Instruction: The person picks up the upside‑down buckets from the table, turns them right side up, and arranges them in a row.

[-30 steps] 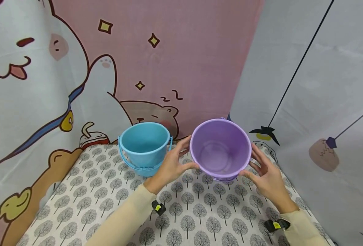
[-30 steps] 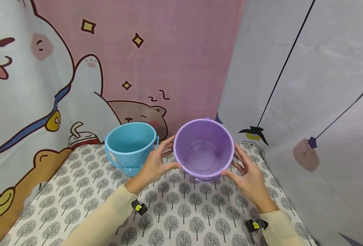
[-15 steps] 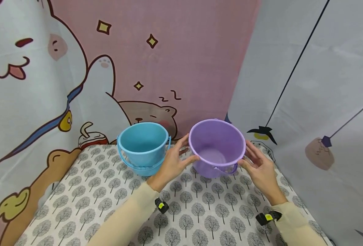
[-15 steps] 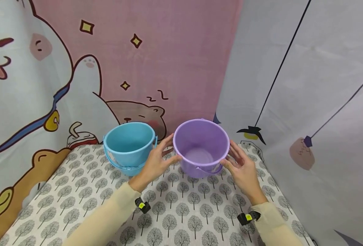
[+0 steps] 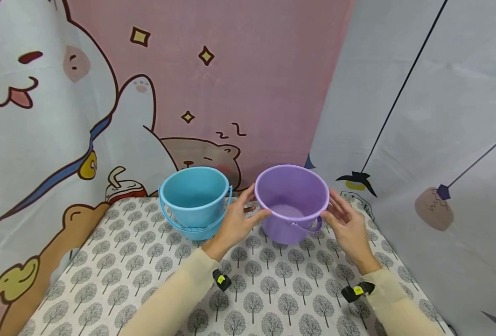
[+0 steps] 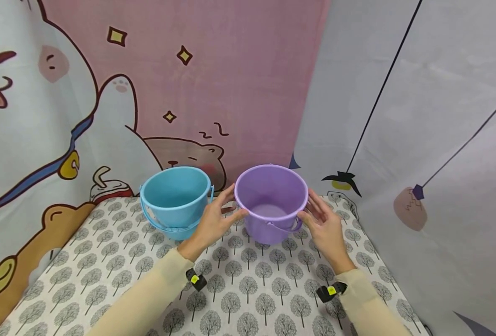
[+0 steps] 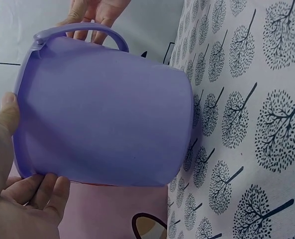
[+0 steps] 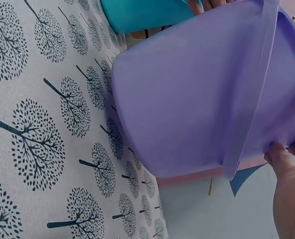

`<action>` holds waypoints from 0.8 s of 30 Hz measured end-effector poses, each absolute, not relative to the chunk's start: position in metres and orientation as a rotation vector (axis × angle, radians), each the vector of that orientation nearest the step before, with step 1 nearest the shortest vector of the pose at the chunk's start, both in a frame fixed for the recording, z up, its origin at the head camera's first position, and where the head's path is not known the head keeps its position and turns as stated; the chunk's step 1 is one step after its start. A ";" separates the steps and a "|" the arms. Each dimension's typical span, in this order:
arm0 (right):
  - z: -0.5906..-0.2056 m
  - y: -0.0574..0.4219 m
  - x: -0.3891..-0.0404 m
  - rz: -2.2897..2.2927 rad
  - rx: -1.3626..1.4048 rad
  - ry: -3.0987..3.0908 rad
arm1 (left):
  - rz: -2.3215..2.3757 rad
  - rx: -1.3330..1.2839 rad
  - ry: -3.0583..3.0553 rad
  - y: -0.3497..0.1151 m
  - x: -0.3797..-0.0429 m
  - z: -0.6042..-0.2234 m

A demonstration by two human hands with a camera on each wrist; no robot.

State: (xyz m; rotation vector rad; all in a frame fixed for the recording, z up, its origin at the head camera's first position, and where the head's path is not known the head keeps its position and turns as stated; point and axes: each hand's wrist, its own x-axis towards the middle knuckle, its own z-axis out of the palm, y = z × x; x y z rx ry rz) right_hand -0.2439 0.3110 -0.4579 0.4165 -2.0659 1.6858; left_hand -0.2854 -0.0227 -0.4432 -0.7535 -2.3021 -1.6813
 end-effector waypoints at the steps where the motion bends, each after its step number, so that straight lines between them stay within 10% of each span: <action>1: -0.458 0.310 -0.245 1.686 0.418 -2.064 | -1.690 -0.747 -2.304 -0.023 -0.286 -0.443; 24: -0.476 0.308 -0.258 1.741 0.361 -2.179 | -1.660 -0.709 -2.399 -0.023 -0.297 -0.456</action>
